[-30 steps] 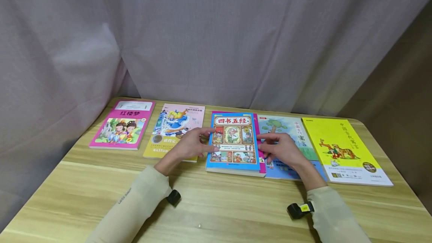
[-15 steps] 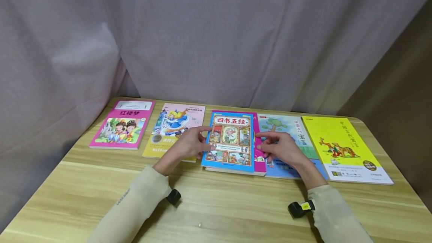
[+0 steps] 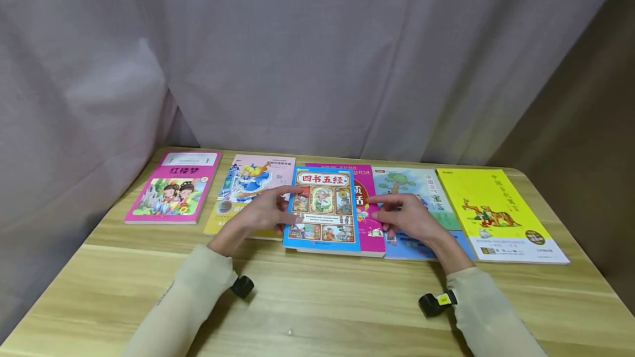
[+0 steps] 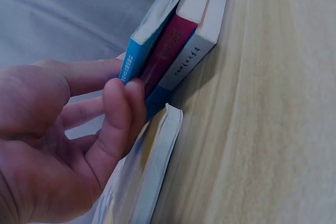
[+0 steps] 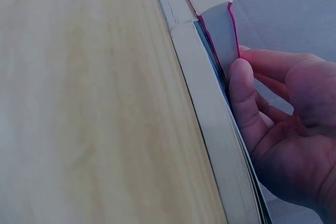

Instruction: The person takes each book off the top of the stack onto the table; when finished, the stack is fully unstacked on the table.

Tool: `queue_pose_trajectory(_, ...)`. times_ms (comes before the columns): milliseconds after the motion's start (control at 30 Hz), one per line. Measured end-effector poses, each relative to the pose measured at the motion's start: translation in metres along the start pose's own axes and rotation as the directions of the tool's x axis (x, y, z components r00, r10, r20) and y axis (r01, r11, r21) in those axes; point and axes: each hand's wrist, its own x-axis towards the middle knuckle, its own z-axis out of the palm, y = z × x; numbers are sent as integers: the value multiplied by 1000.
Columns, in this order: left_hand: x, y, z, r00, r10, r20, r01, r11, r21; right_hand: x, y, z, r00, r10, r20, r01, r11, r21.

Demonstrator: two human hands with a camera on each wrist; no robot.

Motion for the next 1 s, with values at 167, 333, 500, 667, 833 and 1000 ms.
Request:
queue_pose_trajectory(167,-1,-1,-3,1000,3,22,-3,1000,4,-1,-2,0,1000,-15,0,15,1000,9)
queue_pose_trajectory(333,-3,-5,-6,1000,7,15,-7,1000,-13,-1,-3,-1,1000,-16,3,16,1000,19)
queue_pose_trajectory(500,-5,-7,-7,1000,8,26,-7,999,-41,0,-1,0,1000,-22,8,22,999,36)
queue_pose_trajectory(667,-6,-8,-8,1000,-3,16,4,996,-85,1,1,0,999,-30,18,30,999,37)
queue_pose_trajectory(833,-6,-7,-9,1000,21,-6,-21,988,-152,0,2,1,1000,-14,8,14,1000,27)
queue_pose_trajectory(1000,-7,-8,-9,996,83,-28,-86,986,-146,-1,2,-1,1000,-27,12,27,999,41)
